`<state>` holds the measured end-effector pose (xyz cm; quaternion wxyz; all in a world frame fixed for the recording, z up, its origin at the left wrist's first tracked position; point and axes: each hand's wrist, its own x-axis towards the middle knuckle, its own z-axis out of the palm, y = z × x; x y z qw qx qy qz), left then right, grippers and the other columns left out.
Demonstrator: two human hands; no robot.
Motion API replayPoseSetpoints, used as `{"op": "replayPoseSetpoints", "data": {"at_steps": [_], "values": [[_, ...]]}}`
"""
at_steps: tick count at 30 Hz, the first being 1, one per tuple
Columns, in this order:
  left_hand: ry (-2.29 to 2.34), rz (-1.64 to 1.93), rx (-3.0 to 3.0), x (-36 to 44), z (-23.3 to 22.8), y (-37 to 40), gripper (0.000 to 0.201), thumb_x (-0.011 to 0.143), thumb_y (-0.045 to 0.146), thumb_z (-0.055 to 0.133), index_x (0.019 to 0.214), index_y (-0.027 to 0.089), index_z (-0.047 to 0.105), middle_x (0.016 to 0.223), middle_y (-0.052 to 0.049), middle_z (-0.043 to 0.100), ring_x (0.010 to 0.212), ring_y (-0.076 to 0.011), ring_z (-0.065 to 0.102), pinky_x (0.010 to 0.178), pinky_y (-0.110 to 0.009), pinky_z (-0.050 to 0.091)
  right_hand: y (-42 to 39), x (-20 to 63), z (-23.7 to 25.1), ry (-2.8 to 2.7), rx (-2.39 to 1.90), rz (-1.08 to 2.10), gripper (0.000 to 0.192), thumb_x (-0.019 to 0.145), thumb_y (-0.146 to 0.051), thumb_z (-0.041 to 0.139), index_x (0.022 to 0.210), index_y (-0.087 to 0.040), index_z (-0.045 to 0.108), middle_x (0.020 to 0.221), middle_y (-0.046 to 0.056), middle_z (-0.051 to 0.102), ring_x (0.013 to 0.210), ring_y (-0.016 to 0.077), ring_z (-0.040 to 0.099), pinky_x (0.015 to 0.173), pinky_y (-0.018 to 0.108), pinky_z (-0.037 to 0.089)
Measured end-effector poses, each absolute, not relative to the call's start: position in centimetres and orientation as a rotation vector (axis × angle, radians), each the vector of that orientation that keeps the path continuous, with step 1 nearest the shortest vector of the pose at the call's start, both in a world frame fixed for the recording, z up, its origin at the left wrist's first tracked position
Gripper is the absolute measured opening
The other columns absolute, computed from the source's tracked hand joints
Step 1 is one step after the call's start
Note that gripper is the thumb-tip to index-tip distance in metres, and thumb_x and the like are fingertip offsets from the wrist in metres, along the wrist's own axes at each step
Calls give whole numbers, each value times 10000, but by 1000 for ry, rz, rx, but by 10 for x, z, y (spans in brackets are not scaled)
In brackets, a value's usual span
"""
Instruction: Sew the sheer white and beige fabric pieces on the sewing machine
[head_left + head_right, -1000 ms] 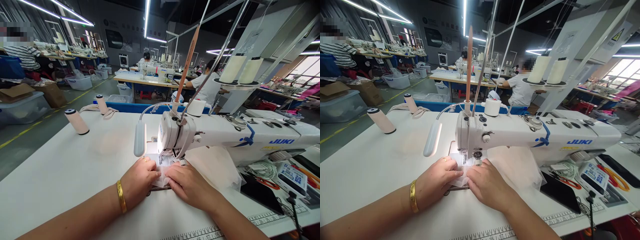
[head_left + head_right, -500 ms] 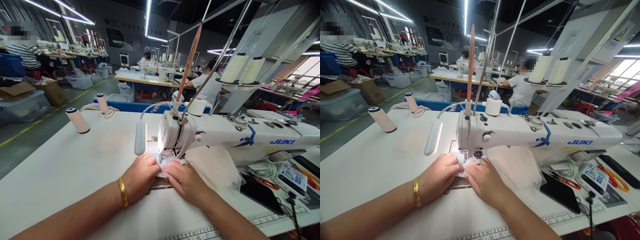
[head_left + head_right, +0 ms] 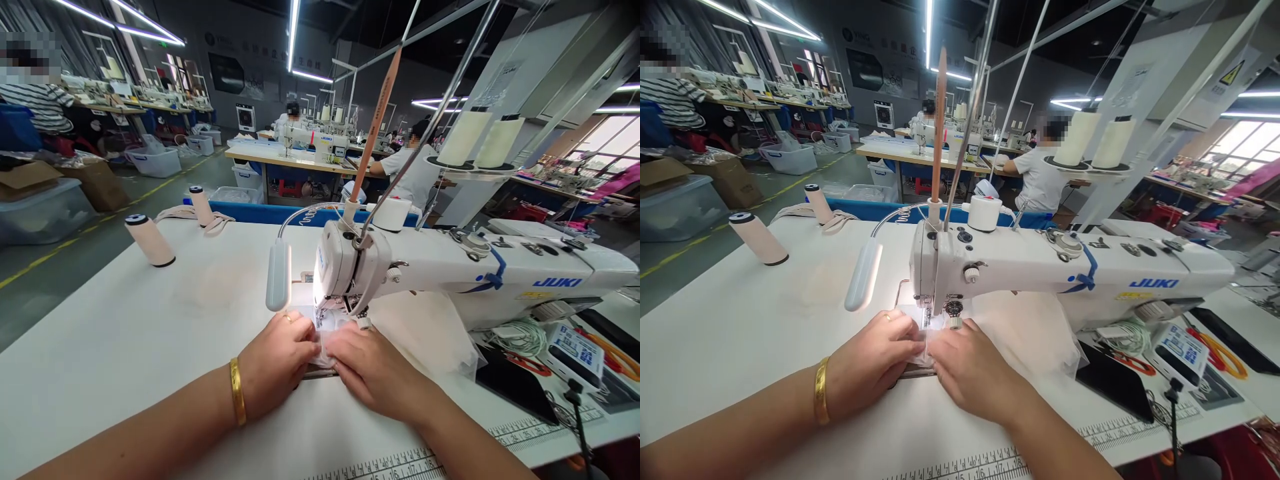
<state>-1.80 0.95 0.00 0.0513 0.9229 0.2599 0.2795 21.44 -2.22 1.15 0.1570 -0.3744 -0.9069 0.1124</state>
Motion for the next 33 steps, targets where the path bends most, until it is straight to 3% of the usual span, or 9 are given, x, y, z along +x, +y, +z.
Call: {"op": "replayPoseSetpoints", "data": {"at_steps": [4, 7, 15, 24, 33], "values": [[647, 829, 2823, -22, 1, 2, 325, 901, -8, 475, 1000, 201, 703, 961, -33, 737, 866, -203, 633, 813, -382, 429, -28, 214, 17, -2661, -1102, 250, 131, 985, -116, 510, 970, -228, 578, 943, 28, 673, 885, 223, 594, 765, 353, 425], [642, 828, 2824, -25, -1, 3, 300, 901, -2, 484, 985, 196, 693, 955, -15, 754, 826, -190, 646, 811, -387, 421, -27, 213, 18, -2643, -1072, 236, 163, 984, -102, 505, 1000, -237, 595, 932, 28, 677, 884, 221, 599, 783, 363, 431], [692, 898, 2862, -24, -4, 16, 293, 922, 14, 462, 946, 182, 700, 933, -34, 765, 807, -194, 669, 795, -380, 435, -21, 211, 10, -2577, -1090, 211, 171, 985, -94, 486, 920, -220, 582, 880, 35, 660, 850, 219, 585, 758, 356, 438], [597, 908, 2907, -23, -4, 18, 247, 907, 12, 485, 882, 174, 669, 967, -55, 760, 850, -205, 664, 805, -368, 460, -20, 209, 7, -2514, -1044, 102, 193, 1008, -107, 475, 1034, -234, 619, 904, 57, 653, 847, 229, 587, 745, 363, 461], [580, 903, 2919, -24, -3, 19, 250, 919, 18, 484, 894, 181, 672, 900, -47, 764, 771, -192, 647, 811, -367, 476, -19, 209, 3, -2508, -1055, 71, 191, 1005, -109, 471, 978, -231, 615, 863, 52, 633, 820, 226, 577, 725, 352, 454]]}}
